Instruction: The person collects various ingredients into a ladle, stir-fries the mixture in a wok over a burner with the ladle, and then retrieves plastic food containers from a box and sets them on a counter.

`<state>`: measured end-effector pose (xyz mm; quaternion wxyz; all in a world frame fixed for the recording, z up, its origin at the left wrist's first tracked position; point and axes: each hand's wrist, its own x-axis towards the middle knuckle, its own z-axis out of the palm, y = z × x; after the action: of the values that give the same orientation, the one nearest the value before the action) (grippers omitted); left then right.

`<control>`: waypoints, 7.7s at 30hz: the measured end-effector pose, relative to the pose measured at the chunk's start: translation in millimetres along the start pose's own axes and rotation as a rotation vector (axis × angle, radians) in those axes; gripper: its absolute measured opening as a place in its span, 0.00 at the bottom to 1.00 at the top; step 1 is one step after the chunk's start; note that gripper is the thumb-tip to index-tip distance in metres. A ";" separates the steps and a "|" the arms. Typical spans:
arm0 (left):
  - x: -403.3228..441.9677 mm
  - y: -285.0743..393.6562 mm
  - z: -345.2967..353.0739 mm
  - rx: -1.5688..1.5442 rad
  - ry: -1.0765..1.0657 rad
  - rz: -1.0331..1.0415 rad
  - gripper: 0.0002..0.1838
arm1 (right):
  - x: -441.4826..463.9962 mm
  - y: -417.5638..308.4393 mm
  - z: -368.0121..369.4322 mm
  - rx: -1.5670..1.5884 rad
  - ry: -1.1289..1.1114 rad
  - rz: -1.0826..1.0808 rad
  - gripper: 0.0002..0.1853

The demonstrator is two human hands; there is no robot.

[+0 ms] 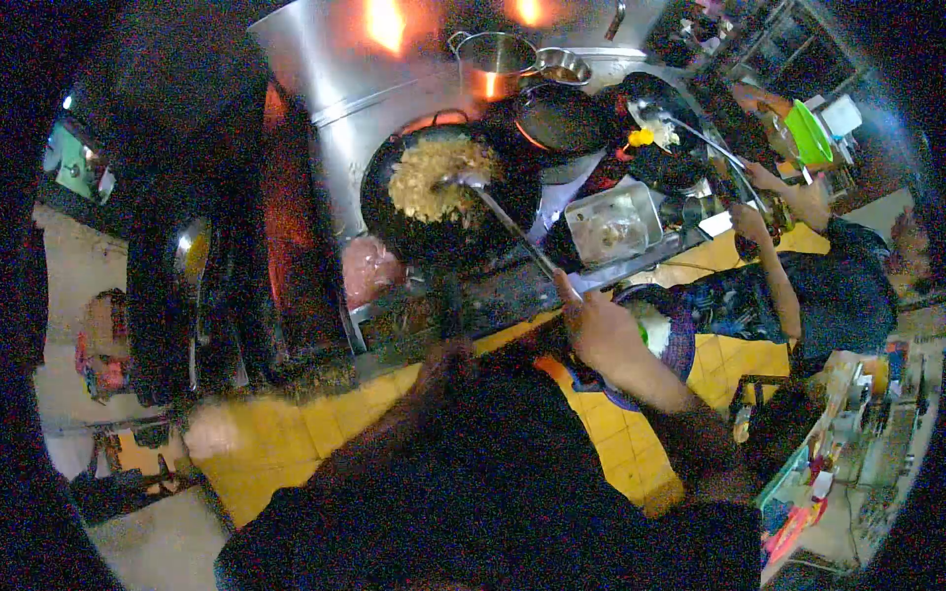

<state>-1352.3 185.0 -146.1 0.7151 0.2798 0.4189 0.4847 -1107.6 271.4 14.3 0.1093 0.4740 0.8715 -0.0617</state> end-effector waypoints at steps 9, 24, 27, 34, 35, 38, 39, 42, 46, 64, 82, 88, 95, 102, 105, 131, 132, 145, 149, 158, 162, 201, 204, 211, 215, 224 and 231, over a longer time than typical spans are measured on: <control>59.8 62.5 11.2 -0.757 -0.042 -0.219 0.18 | 0.9 2.5 16.2 0.161 -0.137 0.200 0.35; 103.2 -23.1 -31.2 -0.310 0.187 -0.133 0.06 | 75.0 -21.0 141.8 0.700 0.094 0.119 0.29; 97.1 -29.4 -31.7 -0.448 0.178 -0.117 0.08 | 77.5 -17.4 153.5 1.141 0.132 0.490 0.29; 27.5 -159.2 33.2 -0.237 0.114 -0.311 0.14 | -130.8 79.6 309.1 1.312 -0.010 -0.467 0.25; 21.6 -196.1 54.2 -0.090 0.073 -0.416 0.15 | -178.9 94.0 327.5 1.494 -0.220 -0.447 0.26; 15.2 -310.2 131.8 0.428 -0.202 -0.696 0.18 | -379.5 147.5 326.8 1.907 -0.036 -0.261 0.26; 16.1 -344.9 159.0 0.592 -0.342 -0.733 0.19 | -438.8 175.8 325.1 1.843 -0.069 -0.091 0.26; 49.9 -428.7 245.1 0.950 -0.781 -0.623 0.22 | -570.5 244.3 315.2 1.843 -0.220 0.248 0.30; 76.8 -431.6 458.7 1.045 -1.049 -0.388 0.24 | -669.7 285.6 240.3 1.803 0.336 0.186 0.45; 395.5 -537.1 868.3 1.537 -1.258 -0.774 0.27 | -746.0 733.8 286.1 1.502 0.260 0.763 0.36; 793.2 -640.2 1240.9 1.227 -0.410 -0.821 0.34 | -779.0 1401.6 230.1 1.180 0.081 0.678 0.38; 895.4 -688.1 1345.5 1.056 -0.191 -0.957 0.39 | -760.2 1679.7 195.0 0.772 0.300 0.753 0.32; 1104.8 -741.9 1501.2 0.743 -0.261 -0.878 0.45 | -704.3 1917.1 348.5 0.941 0.411 1.028 0.24; 1354.0 -624.2 1943.2 0.635 -0.672 -0.510 0.45 | -750.1 1906.4 595.6 1.283 0.151 1.493 0.15; 1442.3 -595.2 2113.1 0.573 -0.868 -0.296 0.46 | -743.4 1964.8 614.2 1.557 -0.048 1.647 0.14; 2063.6 -927.8 2472.1 0.744 -0.219 -0.704 0.28 | -658.5 3251.7 478.9 1.143 0.337 1.308 0.18; 2110.3 -927.2 2529.5 0.765 -0.288 -0.611 0.27 | -664.8 3250.7 497.4 1.194 0.218 1.334 0.17; 2457.9 -934.4 3042.9 0.415 -0.472 -0.184 0.25 | -708.0 3687.8 613.2 1.251 -0.181 1.400 0.14; 2475.9 -1047.5 3006.5 0.529 -0.311 -0.182 0.20 | -662.3 4000.9 555.2 0.577 0.209 0.957 0.14; 2644.6 -1105.4 3134.6 0.344 -0.157 -0.432 0.20 | -443.9 4309.9 460.0 1.208 0.229 1.021 0.21; 2708.2 -1161.2 3165.8 0.535 0.051 -0.346 0.25 | -418.0 4326.5 416.6 0.782 -0.405 0.395 0.24; 2975.9 -1222.4 3383.6 0.905 0.736 -0.092 0.50 | 157.3 4496.2 408.7 -0.395 -0.116 -1.066 0.17; 2976.9 -1227.3 3373.5 0.906 0.718 -0.176 0.53 | 192.2 4462.9 421.0 -0.484 -0.694 -0.973 0.15; 2991.0 -1234.6 3390.8 0.879 0.855 -0.317 0.46 | 241.5 4337.3 500.6 -0.252 -0.438 -0.696 0.37; 2995.9 -1243.5 3401.2 0.877 0.888 -0.273 0.48 | 248.6 4348.3 617.4 -0.430 0.806 -0.379 0.30; 2990.7 -1249.1 3407.8 0.900 0.874 -0.181 0.51 | 232.0 4403.4 537.9 -0.142 0.205 -0.940 0.55; 2989.7 -1247.0 3406.8 0.868 0.834 -0.189 0.55 | 240.0 4387.2 553.4 -0.255 0.002 -0.816 0.50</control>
<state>2720.3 2512.9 -453.3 0.3514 0.2940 0.8460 0.2728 2523.0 2731.9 -598.9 0.1326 0.0730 0.9884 0.0088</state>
